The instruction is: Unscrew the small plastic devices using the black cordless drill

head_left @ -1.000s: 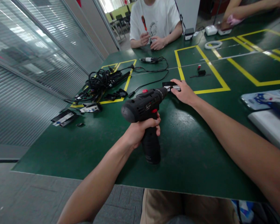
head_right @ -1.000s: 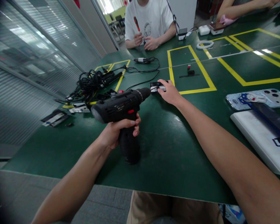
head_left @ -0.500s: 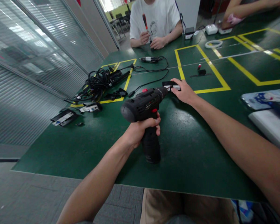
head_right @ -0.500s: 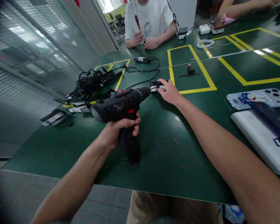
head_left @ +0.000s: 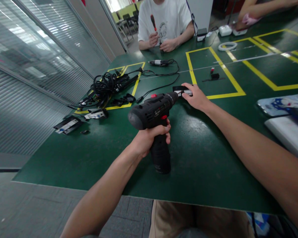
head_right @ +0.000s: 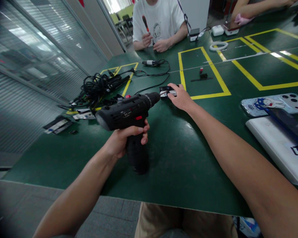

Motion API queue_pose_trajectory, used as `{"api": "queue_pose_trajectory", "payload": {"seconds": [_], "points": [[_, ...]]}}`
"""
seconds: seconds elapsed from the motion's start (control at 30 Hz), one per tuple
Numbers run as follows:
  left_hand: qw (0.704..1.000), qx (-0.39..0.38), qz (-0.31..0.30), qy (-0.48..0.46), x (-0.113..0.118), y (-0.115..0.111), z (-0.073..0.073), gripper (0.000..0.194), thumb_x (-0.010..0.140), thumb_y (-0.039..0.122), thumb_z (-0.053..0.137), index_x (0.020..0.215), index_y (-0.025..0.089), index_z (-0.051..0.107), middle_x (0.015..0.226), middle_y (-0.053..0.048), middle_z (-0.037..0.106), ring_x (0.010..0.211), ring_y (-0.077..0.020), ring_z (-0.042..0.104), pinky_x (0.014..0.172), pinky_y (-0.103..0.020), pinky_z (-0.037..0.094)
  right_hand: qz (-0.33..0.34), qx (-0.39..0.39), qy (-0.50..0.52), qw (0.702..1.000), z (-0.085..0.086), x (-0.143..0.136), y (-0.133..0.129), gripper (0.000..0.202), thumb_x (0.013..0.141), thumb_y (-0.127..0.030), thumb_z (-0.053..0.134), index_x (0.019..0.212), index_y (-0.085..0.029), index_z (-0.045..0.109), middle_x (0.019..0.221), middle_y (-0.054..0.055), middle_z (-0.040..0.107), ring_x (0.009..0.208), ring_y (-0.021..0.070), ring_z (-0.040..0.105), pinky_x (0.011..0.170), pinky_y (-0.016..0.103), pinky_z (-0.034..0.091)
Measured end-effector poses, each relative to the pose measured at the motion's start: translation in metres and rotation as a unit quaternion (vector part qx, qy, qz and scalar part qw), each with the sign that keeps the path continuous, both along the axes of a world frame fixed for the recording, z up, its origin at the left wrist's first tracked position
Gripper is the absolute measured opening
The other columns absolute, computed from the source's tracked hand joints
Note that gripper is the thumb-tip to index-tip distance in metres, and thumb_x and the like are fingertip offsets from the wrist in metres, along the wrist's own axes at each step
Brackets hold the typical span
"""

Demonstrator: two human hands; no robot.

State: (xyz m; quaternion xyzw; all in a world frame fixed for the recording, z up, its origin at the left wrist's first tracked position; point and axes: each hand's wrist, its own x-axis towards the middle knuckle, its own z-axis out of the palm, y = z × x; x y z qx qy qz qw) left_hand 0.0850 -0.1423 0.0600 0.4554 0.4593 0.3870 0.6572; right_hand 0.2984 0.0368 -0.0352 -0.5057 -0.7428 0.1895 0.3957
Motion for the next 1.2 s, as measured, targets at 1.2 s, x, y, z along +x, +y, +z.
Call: {"api": "queue_pose_trajectory", "payload": {"seconds": [1.2], "points": [[1.000, 0.001, 0.006, 0.005, 0.0000, -0.0006, -0.0006, 0.028, 0.068, 0.024, 0.067, 0.092, 0.014, 0.056, 0.076, 0.001, 0.058, 0.052, -0.0087, 0.057, 0.055, -0.025, 0.046, -0.005, 0.003, 0.000, 1.000, 0.0004, -0.0011, -0.0008, 0.050, 0.086, -0.029, 0.059, 0.135, -0.022, 0.059, 0.123, 0.013, 0.058, 0.109, 0.0317, 0.061, 0.103, 0.049, 0.045]]}}
